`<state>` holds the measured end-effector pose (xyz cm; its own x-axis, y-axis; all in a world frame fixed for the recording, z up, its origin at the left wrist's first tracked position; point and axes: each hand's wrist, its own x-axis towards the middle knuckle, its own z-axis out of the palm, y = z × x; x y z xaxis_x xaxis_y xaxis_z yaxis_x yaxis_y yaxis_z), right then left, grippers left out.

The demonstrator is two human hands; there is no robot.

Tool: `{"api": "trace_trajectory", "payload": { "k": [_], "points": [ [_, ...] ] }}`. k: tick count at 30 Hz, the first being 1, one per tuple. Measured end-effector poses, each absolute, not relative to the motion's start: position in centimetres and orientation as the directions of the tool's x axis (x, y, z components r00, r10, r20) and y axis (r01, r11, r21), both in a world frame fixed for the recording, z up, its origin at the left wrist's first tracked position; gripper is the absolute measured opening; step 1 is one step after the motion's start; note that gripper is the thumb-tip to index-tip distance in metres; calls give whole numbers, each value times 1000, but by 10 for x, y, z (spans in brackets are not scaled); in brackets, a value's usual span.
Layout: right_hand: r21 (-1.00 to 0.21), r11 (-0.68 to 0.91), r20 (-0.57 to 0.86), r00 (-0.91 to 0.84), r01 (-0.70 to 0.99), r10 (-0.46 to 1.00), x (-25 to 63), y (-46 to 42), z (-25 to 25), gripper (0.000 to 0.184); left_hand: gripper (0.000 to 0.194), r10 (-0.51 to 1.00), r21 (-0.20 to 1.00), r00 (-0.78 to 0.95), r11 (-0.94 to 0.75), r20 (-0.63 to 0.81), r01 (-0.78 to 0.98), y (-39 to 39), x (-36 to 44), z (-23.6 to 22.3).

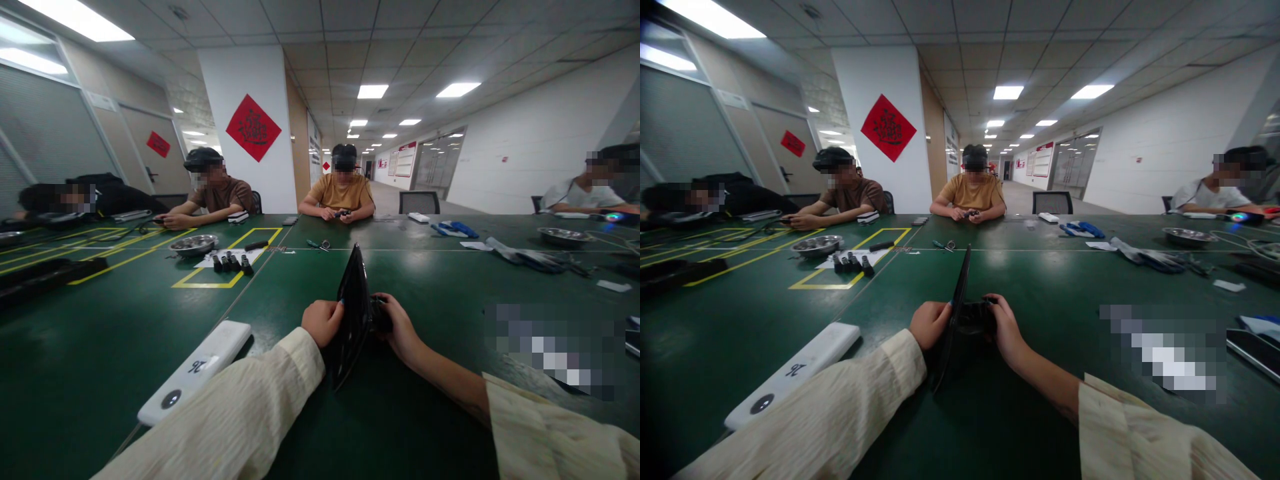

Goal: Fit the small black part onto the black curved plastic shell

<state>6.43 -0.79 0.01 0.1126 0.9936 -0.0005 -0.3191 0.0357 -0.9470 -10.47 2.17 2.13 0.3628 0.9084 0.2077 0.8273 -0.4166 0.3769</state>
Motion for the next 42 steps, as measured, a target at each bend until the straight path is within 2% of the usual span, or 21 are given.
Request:
{"api": "trace_trajectory", "payload": {
  "k": [10,28,38,42],
  "points": [
    [-946,38,7,96,-323,995,65,-5,-5,25,55,895,350,369,-440,251,827,25,-106,16],
    [-944,26,-6,95,-329,995,66,-6,-4,26,51,899,343,370,-433,234,834,25,-107,17],
    [-943,28,12,51,-332,999,65,-4,-6,27,46,871,461,432,-491,234,740,28,-108,16],
    [-943,30,23,25,-331,999,66,-5,-5,29,47,872,474,433,-489,230,732,30,-108,14]
  ]
}}
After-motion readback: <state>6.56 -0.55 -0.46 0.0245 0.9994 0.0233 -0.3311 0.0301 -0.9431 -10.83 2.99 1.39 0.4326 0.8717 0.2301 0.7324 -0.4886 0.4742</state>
